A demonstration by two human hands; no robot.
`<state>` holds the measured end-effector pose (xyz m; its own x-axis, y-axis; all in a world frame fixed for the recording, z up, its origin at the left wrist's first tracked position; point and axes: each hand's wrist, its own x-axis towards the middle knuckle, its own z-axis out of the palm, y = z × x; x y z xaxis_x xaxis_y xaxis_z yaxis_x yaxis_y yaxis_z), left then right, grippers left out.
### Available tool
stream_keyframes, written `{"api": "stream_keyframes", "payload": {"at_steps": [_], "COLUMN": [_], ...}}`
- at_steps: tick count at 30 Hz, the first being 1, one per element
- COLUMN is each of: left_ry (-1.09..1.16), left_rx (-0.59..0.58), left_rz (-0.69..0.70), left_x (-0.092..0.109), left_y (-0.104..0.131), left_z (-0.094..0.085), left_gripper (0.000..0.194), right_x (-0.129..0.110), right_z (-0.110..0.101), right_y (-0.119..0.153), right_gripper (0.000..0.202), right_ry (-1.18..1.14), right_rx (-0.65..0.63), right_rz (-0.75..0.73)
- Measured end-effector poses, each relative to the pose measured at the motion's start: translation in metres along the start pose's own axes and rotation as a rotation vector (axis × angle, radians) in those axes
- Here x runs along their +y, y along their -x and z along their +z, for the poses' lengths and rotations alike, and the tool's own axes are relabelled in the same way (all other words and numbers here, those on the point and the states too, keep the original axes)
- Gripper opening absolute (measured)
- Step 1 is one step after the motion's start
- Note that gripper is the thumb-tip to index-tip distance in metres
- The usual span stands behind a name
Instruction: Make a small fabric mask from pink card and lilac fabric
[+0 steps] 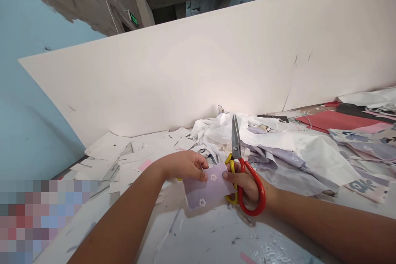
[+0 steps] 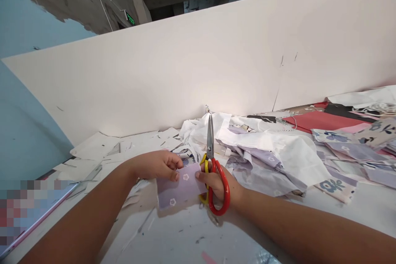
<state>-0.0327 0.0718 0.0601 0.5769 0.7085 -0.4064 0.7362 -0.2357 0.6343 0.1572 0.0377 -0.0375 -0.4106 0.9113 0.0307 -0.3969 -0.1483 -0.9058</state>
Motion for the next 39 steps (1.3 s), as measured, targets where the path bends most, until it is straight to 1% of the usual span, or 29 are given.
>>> {"api": "stream_keyframes", "payload": {"at_steps": [3,6,9,13,18,20,23,26,28,31,33,36,39], "left_ry": [0.063,0.104,0.118,0.116,0.120,0.110,0.093,0.093,0.093,0.063,0.030,0.027,0.076], "left_rx": [-0.034,-0.032,-0.004,0.002,0.005,0.011,0.013,-0.031,-0.095,-0.183,-0.181,-0.086,0.012], "left_rz": [-0.039,-0.038,-0.007,-0.016,0.000,-0.013,-0.026,-0.025,-0.052,-0.071,-0.016,0.101,0.154], "left_x": [-0.004,-0.005,-0.004,-0.002,0.001,0.002,0.001,-0.002,-0.002,0.002,0.006,0.012,0.015], "left_y": [0.007,0.014,0.019,0.020,0.023,0.025,0.026,0.025,0.024,0.020,0.016,0.009,0.006], "left_z": [-0.009,-0.015,-0.016,-0.015,-0.016,-0.017,-0.018,-0.018,-0.018,-0.012,-0.005,0.007,0.011], "left_gripper": [0.023,0.018,0.014,0.011,0.013,0.014,0.012,0.012,0.021,0.037,0.034,0.022,0.018], "right_x": [0.002,0.002,0.000,-0.003,-0.004,-0.006,-0.006,-0.005,-0.003,-0.002,-0.005,-0.017,-0.035], "right_z": [-0.003,-0.002,0.003,0.007,0.010,0.010,0.010,0.009,0.007,0.004,0.003,0.004,0.010], "right_y": [-0.002,-0.003,-0.001,0.001,0.002,0.001,0.000,-0.001,-0.001,0.002,0.004,0.008,0.010], "right_gripper": [0.018,0.021,0.023,0.025,0.023,0.020,0.015,0.014,0.014,0.011,0.010,0.011,0.014], "right_ry": [0.016,-0.017,-0.019,0.002,-0.121,-0.133,-0.090,-0.074,-0.056,0.081,0.218,0.414,0.582], "right_rx": [0.131,0.192,0.192,0.216,0.243,0.254,0.216,0.188,0.171,0.116,0.087,0.111,0.167], "right_rz": [-0.024,-0.030,-0.041,-0.044,0.004,-0.012,-0.069,-0.078,-0.064,-0.080,-0.122,-0.175,-0.223]}}
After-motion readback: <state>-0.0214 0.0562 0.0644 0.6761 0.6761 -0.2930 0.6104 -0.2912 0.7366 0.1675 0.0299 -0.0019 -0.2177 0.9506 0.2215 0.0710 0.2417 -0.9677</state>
